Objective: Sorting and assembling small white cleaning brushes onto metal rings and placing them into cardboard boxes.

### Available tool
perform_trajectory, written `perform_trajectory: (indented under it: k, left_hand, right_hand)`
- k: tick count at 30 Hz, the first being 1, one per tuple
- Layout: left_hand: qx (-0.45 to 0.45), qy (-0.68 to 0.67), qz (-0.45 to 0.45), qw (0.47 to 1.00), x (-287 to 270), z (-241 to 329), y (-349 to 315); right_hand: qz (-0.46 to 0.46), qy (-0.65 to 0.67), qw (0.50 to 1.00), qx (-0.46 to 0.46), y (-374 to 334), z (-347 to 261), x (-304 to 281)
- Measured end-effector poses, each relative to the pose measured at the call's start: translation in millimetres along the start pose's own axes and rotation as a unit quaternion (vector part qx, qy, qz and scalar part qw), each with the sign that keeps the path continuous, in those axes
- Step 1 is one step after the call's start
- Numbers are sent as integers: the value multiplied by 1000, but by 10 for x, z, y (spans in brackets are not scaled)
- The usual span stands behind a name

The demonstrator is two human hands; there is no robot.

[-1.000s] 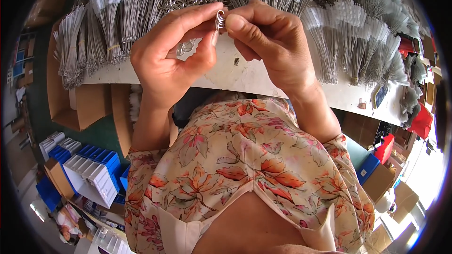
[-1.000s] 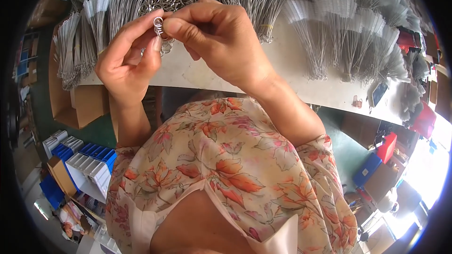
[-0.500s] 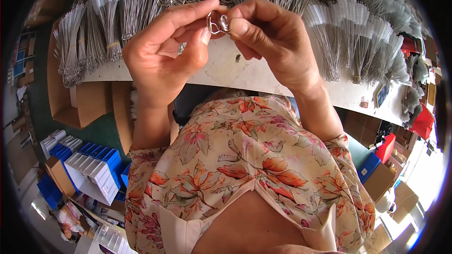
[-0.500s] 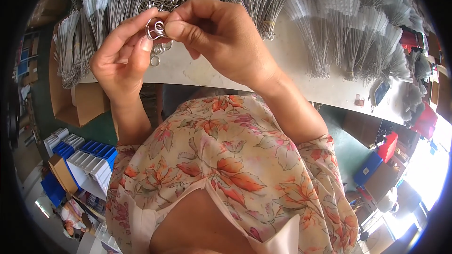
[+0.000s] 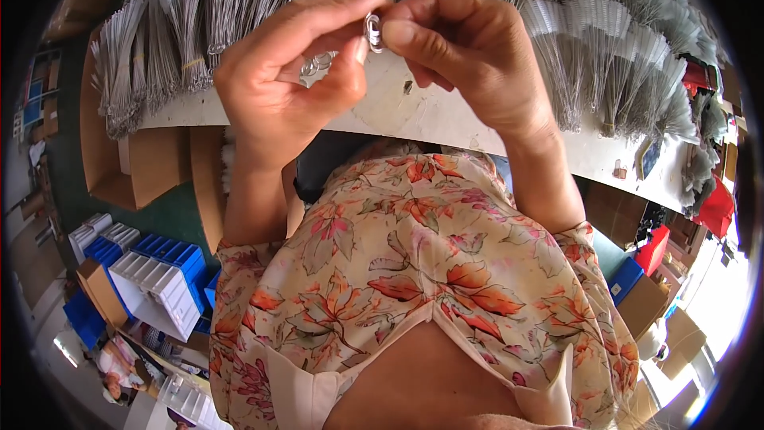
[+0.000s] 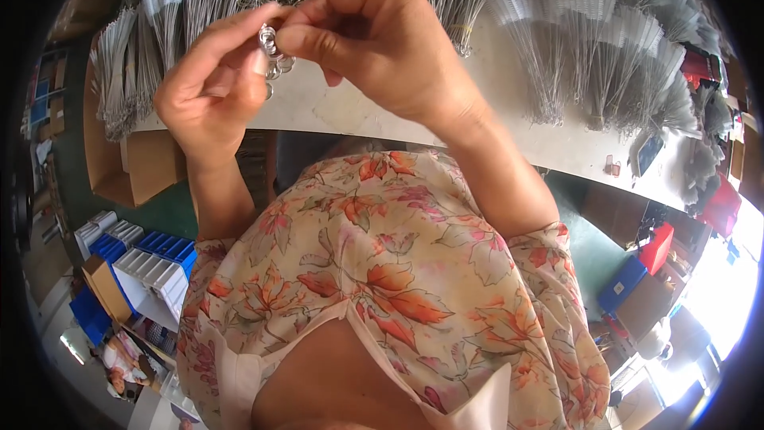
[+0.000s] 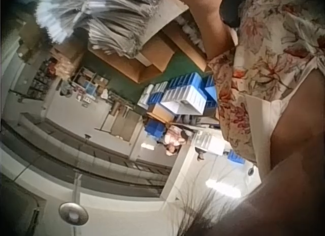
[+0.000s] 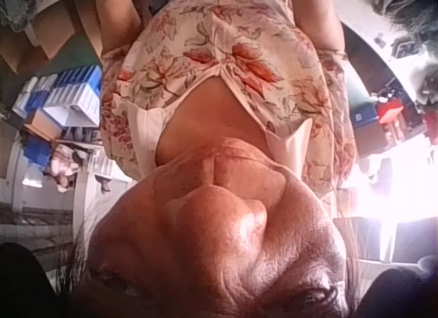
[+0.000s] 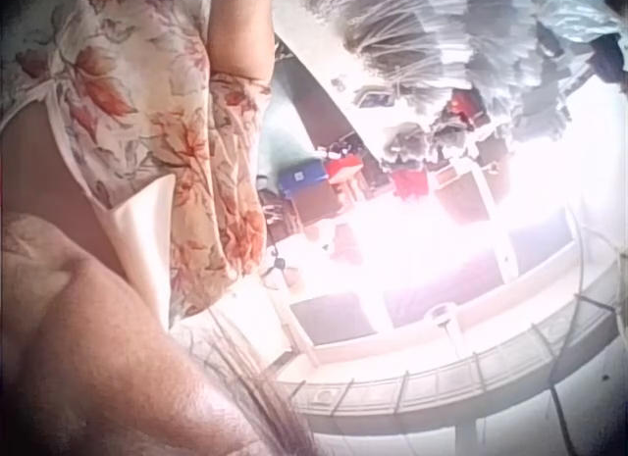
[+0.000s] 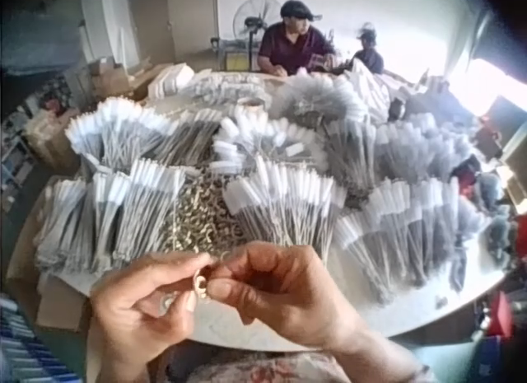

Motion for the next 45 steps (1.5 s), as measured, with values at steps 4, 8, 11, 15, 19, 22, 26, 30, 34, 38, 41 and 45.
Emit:
perform_trajectory:
  k: [4, 8, 11, 15, 19, 22, 26, 30, 34, 38, 41, 45]
  left_hand:
    - [25, 4, -7, 1000, -21, 25, 2]
    - [-15, -38, -20, 999, -46, 0, -46]
    - [-89, -82, -23, 992, -75, -71, -114]
    - [-252, 120, -127, 952, -329, -623, -131]
    - [-273, 316, -94, 904, -528, -1008, 90]
    - [-282, 442, -160, 836, -553, -1305, 82]
    - [-265, 383, -108, 878, -732, -1452, -29]
    - [-302, 252, -47, 918, -824, -1505, -94]
    - [-269, 62, 168, 946, -892, -1066, -57]
    - [-193, 83, 271, 939, -1485, -687, -70]
    - [-235, 197, 296, 905, -2195, -866, -243]
    - [-308, 494, -23, 813, -2642, -1401, -410]
  right_hand:
    - [-65, -33, 996, 41, 11, -63, -39]
    - [-94, 0, 994, 53, 11, -22, -30]
    - [-50, -1, 998, 43, -9, 178, -1]
    - [108, -358, 914, -159, -43, 924, 89]
    - [0, -499, 819, -282, -93, 1142, 236]
    - [3, -417, 854, -310, -54, 981, 234]
    - [202, -345, 877, -265, 132, 493, -387]
    - [338, -414, 837, -117, 519, 228, -1018]
    - [339, -507, 791, 48, 635, 278, -1285]
    - [301, -379, 872, 77, 598, 501, -1499]
    - [340, -263, 902, 46, 542, 456, -1570]
    - [446, -34, 884, -137, 390, 31, -1717]
Point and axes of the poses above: each hand's wrist, its own y-axis towards the middle knuckle, its own x-axis out of the palm, z = x × y, the point moved 3 cm from there along y, towards the middle knuckle, and after that the axes turned 12 degrees about x, right-handed, at the moved point
